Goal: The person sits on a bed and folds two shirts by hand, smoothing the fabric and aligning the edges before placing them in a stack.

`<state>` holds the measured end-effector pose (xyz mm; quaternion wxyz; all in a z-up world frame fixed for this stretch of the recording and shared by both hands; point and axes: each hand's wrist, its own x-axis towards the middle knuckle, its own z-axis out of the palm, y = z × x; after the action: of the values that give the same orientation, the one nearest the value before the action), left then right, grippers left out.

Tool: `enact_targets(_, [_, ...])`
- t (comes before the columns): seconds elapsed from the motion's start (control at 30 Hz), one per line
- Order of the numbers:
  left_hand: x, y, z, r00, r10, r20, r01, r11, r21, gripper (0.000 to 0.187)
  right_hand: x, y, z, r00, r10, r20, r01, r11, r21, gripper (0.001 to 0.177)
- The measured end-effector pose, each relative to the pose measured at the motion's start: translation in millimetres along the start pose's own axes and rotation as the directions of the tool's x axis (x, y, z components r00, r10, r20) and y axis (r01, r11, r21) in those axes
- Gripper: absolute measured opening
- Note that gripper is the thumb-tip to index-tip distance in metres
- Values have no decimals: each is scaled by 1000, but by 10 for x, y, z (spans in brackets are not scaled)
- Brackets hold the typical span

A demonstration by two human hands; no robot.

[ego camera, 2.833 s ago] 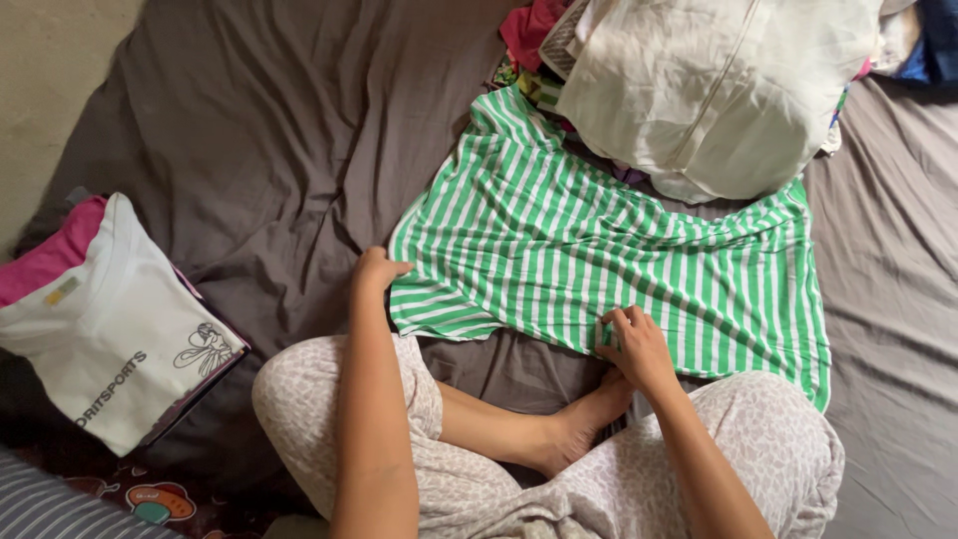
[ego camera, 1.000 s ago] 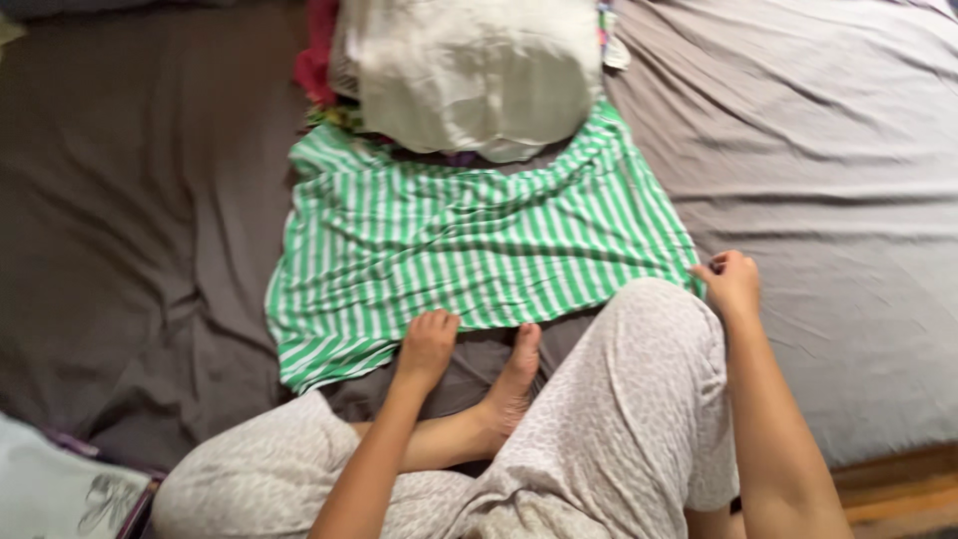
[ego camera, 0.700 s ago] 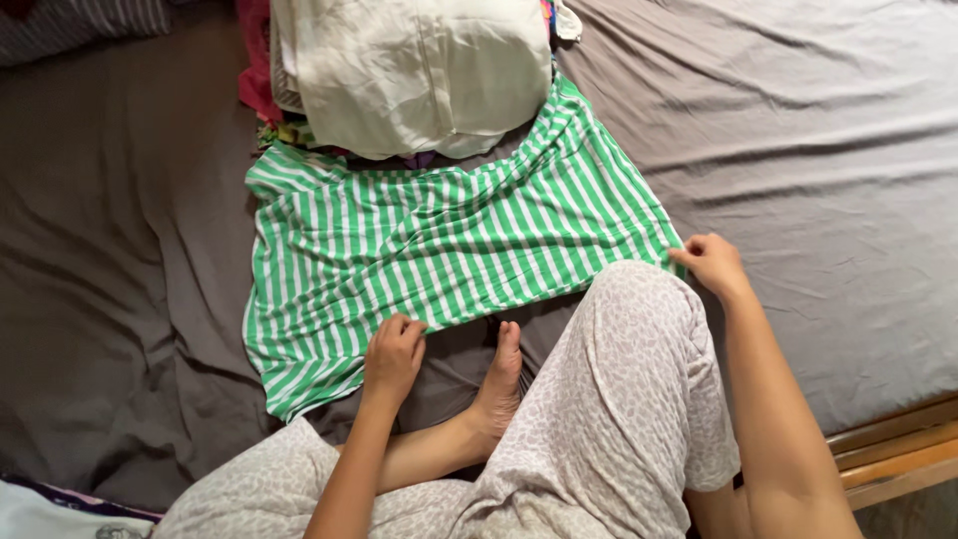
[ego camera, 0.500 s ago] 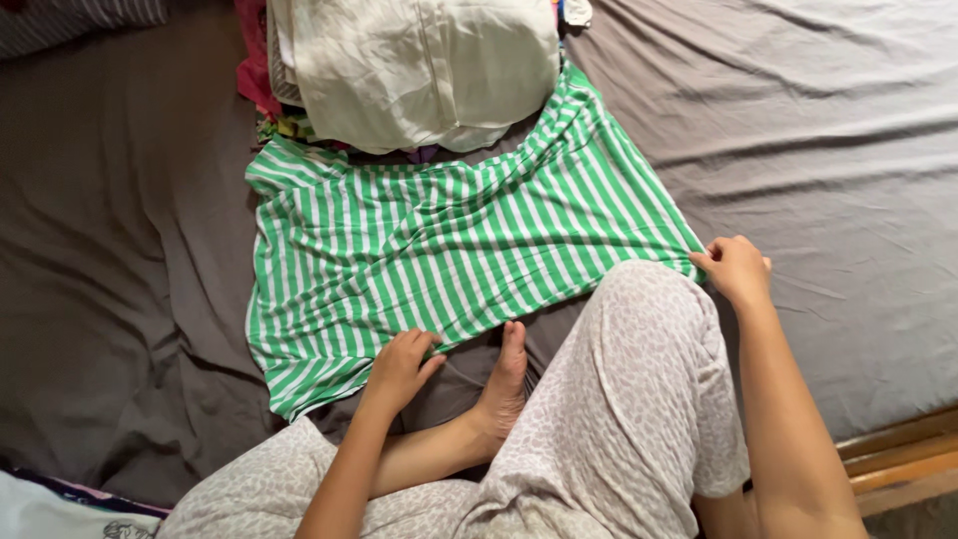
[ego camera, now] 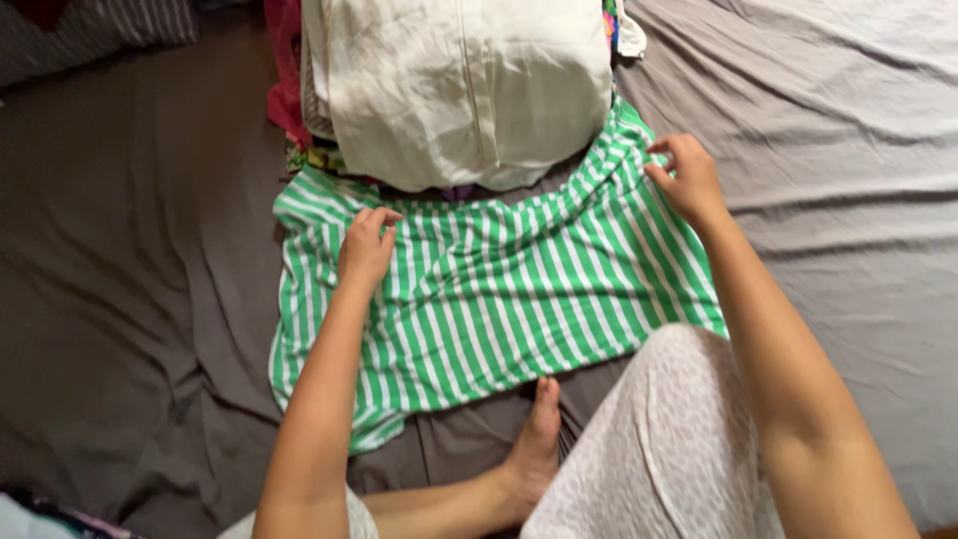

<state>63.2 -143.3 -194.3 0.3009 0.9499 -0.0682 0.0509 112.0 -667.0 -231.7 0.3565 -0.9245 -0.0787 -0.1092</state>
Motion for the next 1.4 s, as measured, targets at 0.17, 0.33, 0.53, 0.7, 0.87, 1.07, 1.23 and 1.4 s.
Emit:
enact_targets(0.17, [384,-233,313,1000,17,18,-17,1000,8,32,636,223,381,973,219,-66,-204,960,190,44])
enact_targets(0.33, [445,-321,341,993,8,122,-11,1000,23,51,764,492,696,984,173,-49,-162,970,181,61])
enact_targets(0.53, [423,-185,-40,984,-89,157,74,992,97,25,708,541,596,983,170,64,-177,973,147,28])
enact_targets(0.7, [436,-22,-353,973,-225,-46,221,973,-72,18,696,178,94,933,358,17,-242,595,766,21])
enact_targets(0.87, [515,-72,-82,973,-69,-220,90,992,89,15,753,320,267,915,387,-113,-162,610,775,17])
enact_targets(1.07, [538,-219,345,952,-253,-173,294,916,275,21,792,795,629,868,495,-34,-279,543,792,15])
enact_targets(1.23, [466,-153,504,933,-107,-343,251,877,411,24,772,787,631,906,419,-63,-201,555,807,25])
enact_targets(1.4, [184,230,592,904,-40,-425,242,868,434,54,670,573,577,952,300,-64,-128,577,807,40])
